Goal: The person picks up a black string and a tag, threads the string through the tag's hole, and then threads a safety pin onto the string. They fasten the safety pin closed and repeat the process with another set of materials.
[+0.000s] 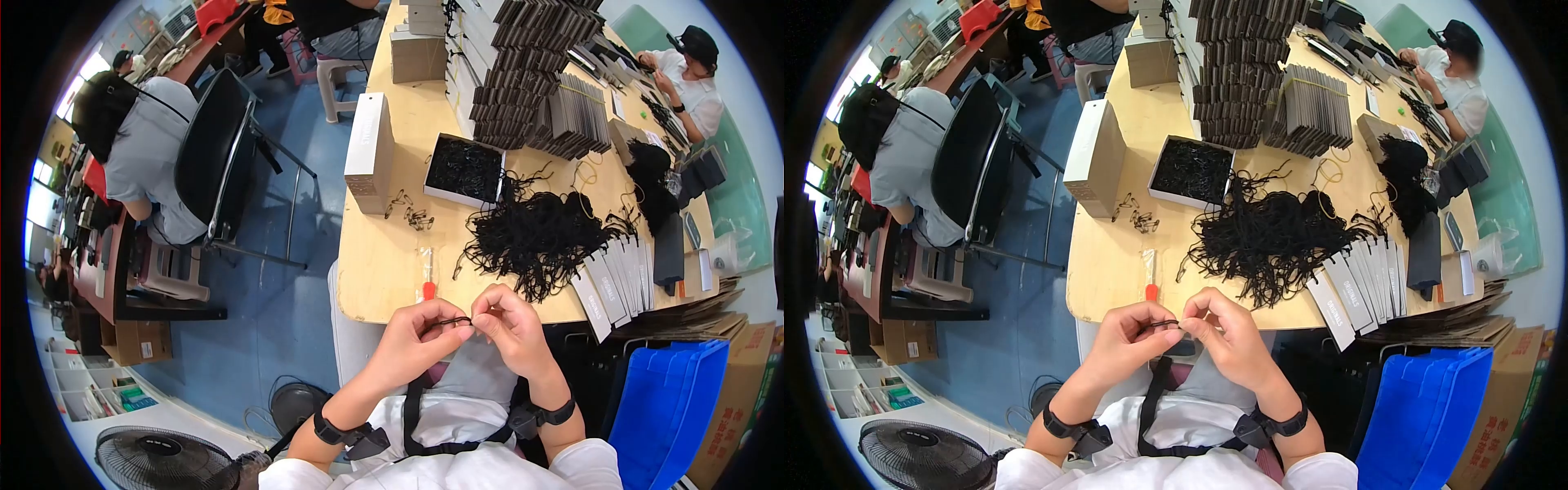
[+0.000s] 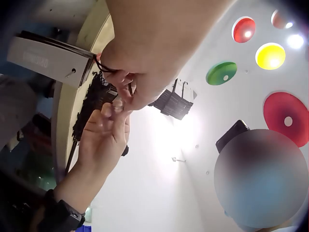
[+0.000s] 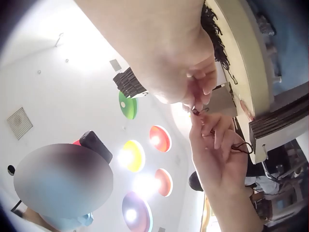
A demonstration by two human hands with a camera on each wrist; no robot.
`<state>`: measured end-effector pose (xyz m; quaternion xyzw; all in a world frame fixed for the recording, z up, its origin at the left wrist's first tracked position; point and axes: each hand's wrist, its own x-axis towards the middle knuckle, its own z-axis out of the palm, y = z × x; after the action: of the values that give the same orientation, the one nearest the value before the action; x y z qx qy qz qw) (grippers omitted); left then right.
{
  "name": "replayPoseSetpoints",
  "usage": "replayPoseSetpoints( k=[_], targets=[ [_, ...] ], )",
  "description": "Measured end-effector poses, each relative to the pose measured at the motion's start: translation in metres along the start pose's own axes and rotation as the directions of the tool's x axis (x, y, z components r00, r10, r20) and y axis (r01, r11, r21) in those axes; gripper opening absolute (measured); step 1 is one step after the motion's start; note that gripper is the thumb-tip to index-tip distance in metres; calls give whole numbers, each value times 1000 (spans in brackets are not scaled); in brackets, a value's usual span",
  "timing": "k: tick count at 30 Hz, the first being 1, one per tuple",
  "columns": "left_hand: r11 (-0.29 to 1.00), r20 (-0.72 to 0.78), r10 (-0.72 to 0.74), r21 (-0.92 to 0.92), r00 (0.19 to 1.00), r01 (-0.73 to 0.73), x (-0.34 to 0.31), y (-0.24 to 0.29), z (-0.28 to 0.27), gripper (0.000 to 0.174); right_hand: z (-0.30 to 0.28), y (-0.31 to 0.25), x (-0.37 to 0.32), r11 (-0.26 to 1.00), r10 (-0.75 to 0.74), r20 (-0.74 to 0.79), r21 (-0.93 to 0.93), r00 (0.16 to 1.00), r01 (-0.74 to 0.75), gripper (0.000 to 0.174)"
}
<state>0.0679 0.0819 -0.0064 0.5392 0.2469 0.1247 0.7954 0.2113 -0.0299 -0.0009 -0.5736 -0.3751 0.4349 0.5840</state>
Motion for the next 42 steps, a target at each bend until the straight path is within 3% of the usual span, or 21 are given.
replayPoseSetpoints(
  k=[5,10,12,14,16,18,23,27,31,36,42],
  targets=[
    [971,134,-93,-207,987,120,-4,11,-3,15,6,-6,-2,995,32,14,96,999,-33,10],
    [953,135,-94,-276,986,129,-7,17,-3,17,15,-4,-4,990,7,6,141,1000,-8,9],
    [945,127,-103,-297,987,137,-8,17,-7,18,17,-2,-5,1000,-8,48,26,999,6,8],
    [884,296,-85,-419,951,209,-9,13,-17,16,19,-2,-6,999,-44,52,-18,998,45,8],
    [879,278,-89,-430,957,206,-11,15,-16,17,21,-2,-6,995,-79,57,-62,995,83,8],
    [874,257,-91,-442,962,201,-13,15,-18,18,22,-2,-4,945,-229,86,-218,970,242,11],
    [798,314,-86,-546,946,254,-16,10,-24,16,28,-8,1,808,-415,128,-404,901,429,18],
    [845,249,-98,-491,964,212,-18,14,-19,14,30,-13,1,646,-531,161,-558,832,520,21],
    [844,248,-90,-495,965,206,-19,14,-21,15,28,-11,0,635,-532,148,-581,833,509,23],
    [859,230,-97,-472,968,198,-19,17,-19,15,24,-11,-1,642,-627,63,-522,777,561,27],
    [851,265,-88,-481,960,211,-18,15,-20,14,23,-12,-2,638,-635,93,-498,767,588,29]
  ],
)
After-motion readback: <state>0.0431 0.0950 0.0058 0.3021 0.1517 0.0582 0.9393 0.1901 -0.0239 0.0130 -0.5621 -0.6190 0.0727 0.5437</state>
